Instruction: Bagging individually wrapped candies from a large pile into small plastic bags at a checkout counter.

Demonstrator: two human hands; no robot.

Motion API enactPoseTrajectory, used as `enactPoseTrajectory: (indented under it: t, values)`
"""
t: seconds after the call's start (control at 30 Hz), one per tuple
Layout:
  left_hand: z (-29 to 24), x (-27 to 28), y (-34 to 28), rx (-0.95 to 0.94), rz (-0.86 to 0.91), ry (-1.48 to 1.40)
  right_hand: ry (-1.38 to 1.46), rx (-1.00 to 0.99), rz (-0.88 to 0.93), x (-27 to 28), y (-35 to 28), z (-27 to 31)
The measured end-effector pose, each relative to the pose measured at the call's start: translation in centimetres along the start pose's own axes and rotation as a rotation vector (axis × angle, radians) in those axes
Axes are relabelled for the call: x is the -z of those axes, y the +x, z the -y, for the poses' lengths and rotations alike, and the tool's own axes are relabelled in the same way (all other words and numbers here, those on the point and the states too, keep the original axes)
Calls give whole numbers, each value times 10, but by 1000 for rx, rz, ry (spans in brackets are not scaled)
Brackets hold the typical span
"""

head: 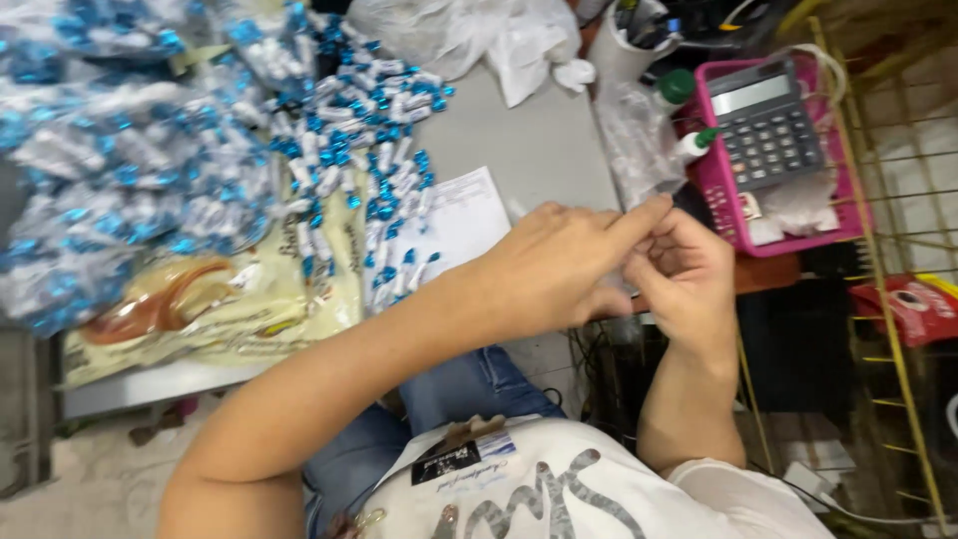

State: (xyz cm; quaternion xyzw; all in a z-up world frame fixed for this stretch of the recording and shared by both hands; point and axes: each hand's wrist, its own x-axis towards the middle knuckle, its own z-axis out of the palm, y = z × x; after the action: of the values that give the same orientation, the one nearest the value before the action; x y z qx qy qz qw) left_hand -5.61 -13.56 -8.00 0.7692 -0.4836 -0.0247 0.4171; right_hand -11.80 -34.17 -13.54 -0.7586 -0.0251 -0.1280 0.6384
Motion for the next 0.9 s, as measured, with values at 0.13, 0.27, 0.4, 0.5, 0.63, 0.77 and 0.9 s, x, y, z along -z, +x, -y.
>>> enactPoseTrajectory:
  t: [0.13, 0.27, 0.4, 0.5, 0.63, 0.77, 0.9]
  values:
    - [15, 6, -22, 165, -29, 110, -131, 55, 136, -9, 2, 22]
    - [6, 22, -40, 198, -120, 48, -204, 63, 166, -22, 1, 39]
    - [13, 31, -51, 288, -182, -146, -343, 81, 268, -28, 7, 46]
    - [18, 30, -65, 322, -255, -336, -394, 98, 329, -28, 11, 38]
    - [31, 27, -85, 442, -345, -135, -156, 32, 184, -25, 5, -1]
    - [4, 27, -85, 380, -448, -151, -183, 61, 199, -51, 2, 15]
    - [-9, 29, -84, 326, -274, -189, -263, 146, 330, -64, 4, 38]
